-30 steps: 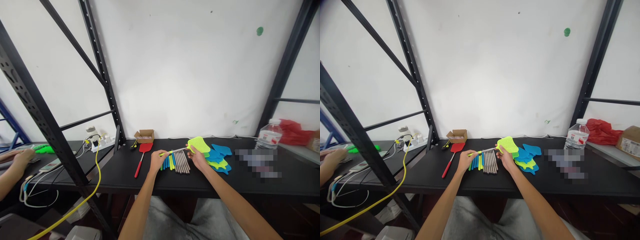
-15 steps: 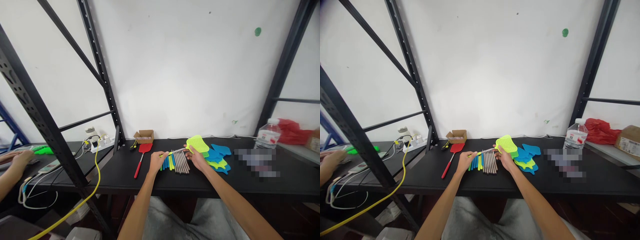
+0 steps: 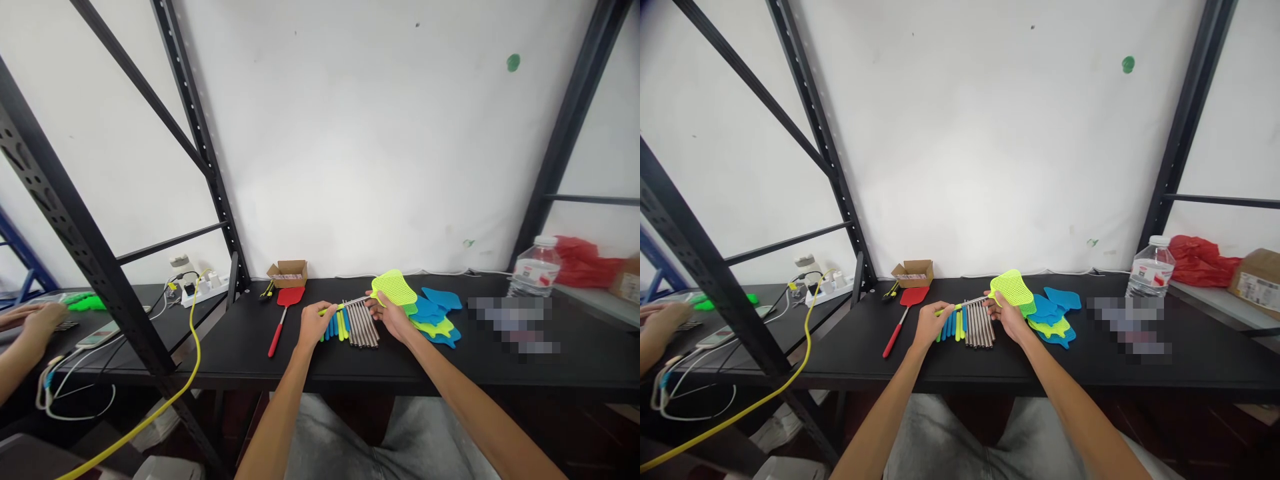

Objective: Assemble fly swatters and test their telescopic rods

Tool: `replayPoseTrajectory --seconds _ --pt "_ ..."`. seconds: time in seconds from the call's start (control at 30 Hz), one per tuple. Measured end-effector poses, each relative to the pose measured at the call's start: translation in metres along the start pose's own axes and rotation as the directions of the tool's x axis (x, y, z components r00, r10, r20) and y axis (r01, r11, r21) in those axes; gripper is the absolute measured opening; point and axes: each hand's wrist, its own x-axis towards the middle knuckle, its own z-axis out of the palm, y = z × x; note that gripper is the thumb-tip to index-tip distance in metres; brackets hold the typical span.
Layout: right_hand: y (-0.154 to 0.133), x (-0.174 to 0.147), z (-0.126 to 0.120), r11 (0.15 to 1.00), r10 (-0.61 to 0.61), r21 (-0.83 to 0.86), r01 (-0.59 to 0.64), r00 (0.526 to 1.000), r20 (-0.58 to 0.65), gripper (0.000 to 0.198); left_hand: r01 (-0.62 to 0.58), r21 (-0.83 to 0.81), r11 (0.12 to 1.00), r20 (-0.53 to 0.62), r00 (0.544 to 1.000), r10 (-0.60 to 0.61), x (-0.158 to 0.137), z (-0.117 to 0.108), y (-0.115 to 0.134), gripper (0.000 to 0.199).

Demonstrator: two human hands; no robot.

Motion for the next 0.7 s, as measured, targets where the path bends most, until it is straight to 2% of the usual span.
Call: replayPoseTrajectory --seconds 0.43,0.7 --pt "0.0001 -0.0007 0.0003 0.999 -0.002 -0.039 0.002 1.000 -0.006 0.036 -0.048 0.034 0.998 0.023 0.999 0.047 -0.0015 0.0019 0.0007 0.033" --pt "0.0005 0.0009 0.0002 0.999 -0.008 -0.046 0.007 1.000 -0.017 0.040 -0.033 0.077 0.996 0.060 0.998 0.028 -0.0019 0.0016 0.0037 0.031"
